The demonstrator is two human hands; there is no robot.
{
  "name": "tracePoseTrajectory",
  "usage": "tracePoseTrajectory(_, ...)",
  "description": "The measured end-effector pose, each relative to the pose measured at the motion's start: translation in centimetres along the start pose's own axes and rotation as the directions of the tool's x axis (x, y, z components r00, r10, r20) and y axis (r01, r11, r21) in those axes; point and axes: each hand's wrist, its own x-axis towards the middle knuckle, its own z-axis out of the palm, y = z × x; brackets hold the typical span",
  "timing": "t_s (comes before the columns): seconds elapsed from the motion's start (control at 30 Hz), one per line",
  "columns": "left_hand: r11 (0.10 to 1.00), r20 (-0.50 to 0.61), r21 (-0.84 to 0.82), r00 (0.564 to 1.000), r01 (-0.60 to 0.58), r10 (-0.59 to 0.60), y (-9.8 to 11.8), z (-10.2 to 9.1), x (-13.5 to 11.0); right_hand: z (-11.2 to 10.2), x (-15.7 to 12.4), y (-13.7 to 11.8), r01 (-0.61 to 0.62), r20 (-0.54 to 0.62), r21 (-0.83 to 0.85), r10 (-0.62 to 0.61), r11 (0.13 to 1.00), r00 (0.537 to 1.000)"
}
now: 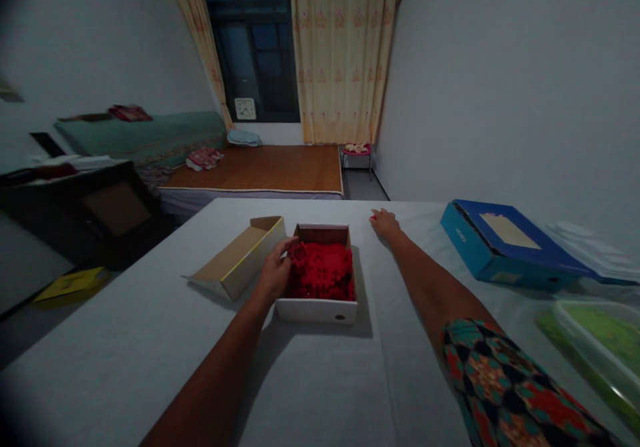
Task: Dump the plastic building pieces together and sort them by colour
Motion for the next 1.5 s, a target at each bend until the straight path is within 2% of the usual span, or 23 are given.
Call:
tracePoseTrajectory(0.17, 1.000, 0.010, 0.017, 1.000, -0.011, 0.011, 0.3, -0.2, -0.3, 0.8, 0.2, -0.1, 0.068, 0.067, -0.047, -0.064, 0.997, 0.996)
tracePoseTrajectory(0.33, 0.995, -0.040, 0.089, 0.998, -0.044, 0.048, 1.2, -0.5, -0.1, -1.3, -1.7, -1.6, 0.112, 0.032, -0.035, -0.111, 0.993, 0.993)
tracePoseTrajectory(0.4, 0.978, -0.109, 0.177, 0.985, -0.114, 0.135, 1.6, -1.0, 0.1, -2.8, -3.4, -3.6, 0.167, -0.023, 0.045, -0.166, 0.985, 0.986)
tracePoseTrajectory(0.47, 0.946, -0.153, 0.270, 0.961, -0.182, 0.228, 1.9, -1.6, 0.3, -4.3, -5.9, -6.2, 0.323, -0.093, 0.230, -0.310, 0.918, 0.946)
tracePoseTrajectory(0.5, 0.931, -0.165, 0.304, 0.952, -0.201, 0.260, 1.9, -1.9, 0.4, -5.0, -7.3, -7.6, 0.427, -0.106, 0.333, -0.417, 0.841, 0.903)
tracePoseTrajectory(0.53, 0.921, -0.171, 0.327, 0.945, -0.211, 0.277, 1.9, -2.2, 0.5, -5.5, -8.8, -9.0, 0.523, -0.077, 0.407, -0.542, 0.749, 0.837)
tracePoseTrajectory(0.6, 0.911, -0.175, 0.352, 0.940, -0.217, 0.291, 1.7, -2.5, 0.5, -6.2, -11.3, -11.4, 0.657, 0.075, 0.461, -0.764, 0.596, 0.640)
tracePoseTrajectory(0.63, 0.906, -0.170, 0.360, 0.939, -0.222, 0.298, 1.6, -2.5, 0.5, -6.3, -12.1, -12.3, 0.699, 0.169, 0.449, -0.822, 0.556, 0.545)
tracePoseTrajectory(0.67, 0.900, -0.159, 0.369, 0.938, -0.232, 0.307, 1.6, -2.5, 0.5, -6.3, -12.6, -13.0, 0.730, 0.246, 0.422, -0.843, 0.537, 0.478)
tracePoseTrajectory(0.7, 0.894, -0.148, 0.378, 0.937, -0.243, 0.317, 1.7, -2.5, 0.4, -6.2, -12.7, -13.5, 0.747, 0.292, 0.389, -0.841, 0.539, 0.454)
tracePoseTrajectory(0.73, 0.887, -0.139, 0.386, 0.935, -0.251, 0.325, 1.8, -2.5, 0.4, -6.1, -12.4, -13.9, 0.748, 0.304, 0.354, -0.825, 0.561, 0.476)
tracePoseTrajectory(0.87, 0.868, -0.151, 0.452, 0.941, -0.207, 0.303, 3.2, -3.3, 0.8, -5.6, -10.7, -14.6, 0.658, 0.226, 0.264, -0.709, 0.705, 0.669)
tracePoseTrajectory(0.9, 0.853, -0.138, 0.491, 0.950, -0.179, 0.279, 3.6, -3.9, 0.9, -5.6, -10.7, -14.7, 0.642, 0.234, 0.251, -0.689, 0.725, 0.686)
tracePoseTrajectory(0.97, 0.778, -0.078, 0.622, 0.981, -0.093, 0.180, 4.3, -5.4, 1.2, -5.8, -11.4, -14.8, 0.653, 0.297, 0.253, -0.700, 0.713, 0.649)
tracePoseTrajectory(1.03, 0.633, -0.025, 0.774, 1.000, 0.021, -0.003, 4.7, -7.2, 1.3, -6.5, -12.6, -14.8, 0.676, 0.308, 0.302, -0.740, 0.672, 0.598)
tracePoseTrajectory(1.07, 0.556, -0.022, 0.828, 0.995, 0.073, -0.098, 4.8, -8.1, 1.3, -7.0, -13.3, -14.6, 0.679, 0.267, 0.324, -0.752, 0.659, 0.603)
tracePoseTrajectory(1.1, 0.492, -0.029, 0.863, 0.983, 0.115, -0.180, 4.7, -8.8, 1.1, -7.6, -13.8, -14.4, 0.671, 0.202, 0.337, -0.747, 0.660, 0.633)
tracePoseTrajectory(1.17, 0.432, -0.037, 0.887, 0.959, 0.162, -0.282, 4.5, -9.9, 0.6, -8.8, -14.7, -13.7, 0.626, 0.043, 0.350, -0.679, 0.697, 0.733)
tracePoseTrajectory(1.2, 0.425, -0.038, 0.889, 0.951, 0.172, -0.306, 4.5, -10.3, 0.3, -9.3, -15.0, -13.2, 0.599, -0.016, 0.369, -0.639, 0.711, 0.769)
tracePoseTrajectory(1.27, 0.408, -0.045, 0.894, 0.942, 0.186, -0.333, 4.6, -10.9, -0.3, -10.1, -15.6, -12.4, 0.558, -0.066, 0.436, -0.593, 0.706, 0.802)
tracePoseTrajectory(1.43, 0.396, -0.118, 0.891, 0.954, 0.224, -0.274, 7.0, -13.1, -1.0, -10.4, -18.1, -10.9, 0.517, -0.112, 0.553, -0.557, 0.653, 0.823)
tracePoseTrajectory(1.47, 0.454, -0.130, 0.862, 0.963, 0.227, -0.235, 7.8, -13.7, -0.9, -10.3, -18.6, -10.9, 0.507, -0.119, 0.569, -0.546, 0.647, 0.830)
tracePoseTrajectory(1.5, 0.571, -0.140, 0.790, 0.973, 0.222, -0.184, 8.8, -14.1, -0.8, -10.2, -19.0, -10.9, 0.494, -0.125, 0.587, -0.532, 0.641, 0.838)
